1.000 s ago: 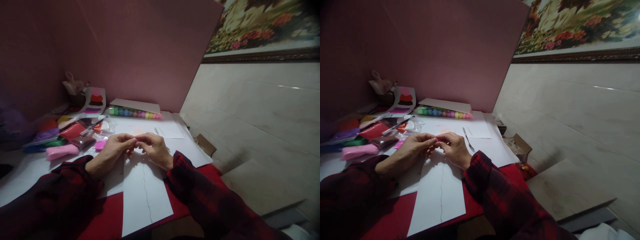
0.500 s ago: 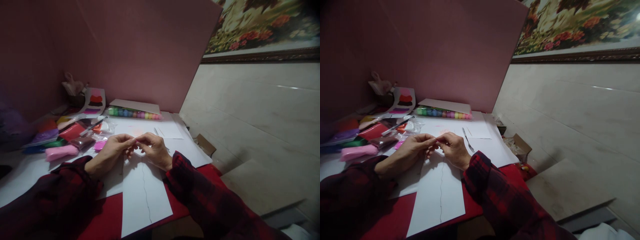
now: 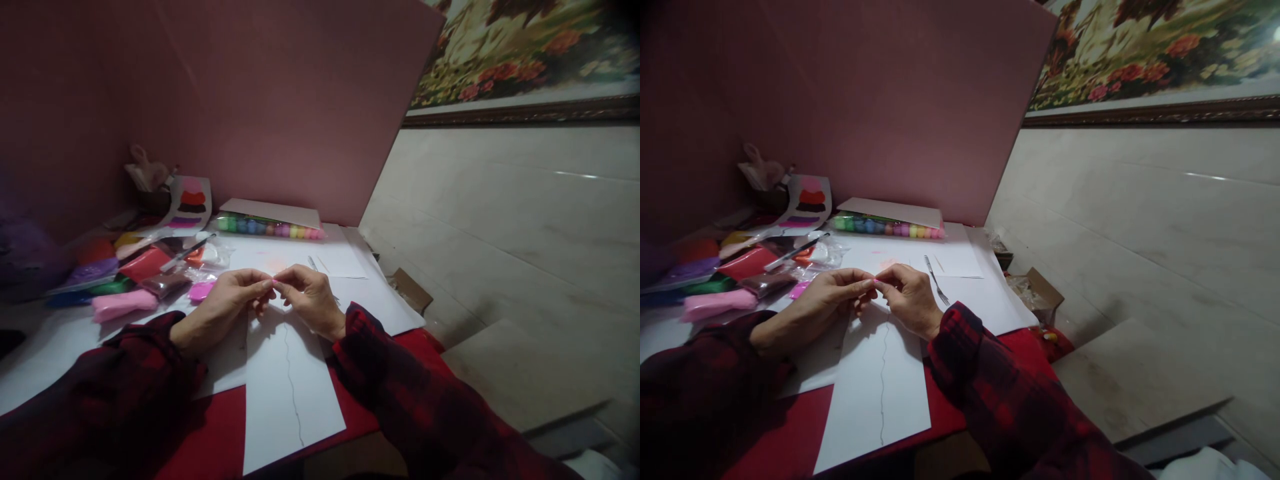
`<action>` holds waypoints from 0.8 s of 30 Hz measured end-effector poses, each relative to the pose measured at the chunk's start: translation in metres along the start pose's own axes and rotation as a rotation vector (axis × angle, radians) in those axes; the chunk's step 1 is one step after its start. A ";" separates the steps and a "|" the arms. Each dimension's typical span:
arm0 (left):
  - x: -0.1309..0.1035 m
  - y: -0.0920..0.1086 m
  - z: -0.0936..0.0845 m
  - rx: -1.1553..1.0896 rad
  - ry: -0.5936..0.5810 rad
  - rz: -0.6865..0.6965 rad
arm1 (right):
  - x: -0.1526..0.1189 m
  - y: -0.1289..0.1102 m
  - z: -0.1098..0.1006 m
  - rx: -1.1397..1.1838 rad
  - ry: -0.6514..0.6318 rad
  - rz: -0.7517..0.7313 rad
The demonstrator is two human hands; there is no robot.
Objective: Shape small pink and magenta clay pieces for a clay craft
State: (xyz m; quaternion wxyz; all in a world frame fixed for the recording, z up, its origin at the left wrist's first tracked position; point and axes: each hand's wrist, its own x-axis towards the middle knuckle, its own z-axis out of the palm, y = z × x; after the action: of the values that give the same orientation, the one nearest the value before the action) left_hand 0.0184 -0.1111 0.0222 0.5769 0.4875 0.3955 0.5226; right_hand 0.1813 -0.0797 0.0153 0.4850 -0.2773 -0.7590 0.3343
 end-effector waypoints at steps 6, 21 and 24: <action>0.000 0.001 0.002 0.029 0.063 0.031 | 0.005 0.001 0.001 0.286 0.046 0.213; -0.002 0.003 0.004 -0.073 0.047 -0.007 | 0.003 0.000 0.003 0.294 -0.010 0.133; -0.002 0.003 0.004 -0.056 0.064 -0.006 | 0.000 -0.002 0.003 0.168 0.015 0.067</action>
State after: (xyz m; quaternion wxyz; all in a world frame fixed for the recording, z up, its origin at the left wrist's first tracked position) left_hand 0.0215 -0.1138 0.0260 0.5788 0.4533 0.4004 0.5471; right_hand 0.1782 -0.0813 0.0157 0.5006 -0.2635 -0.7150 0.4108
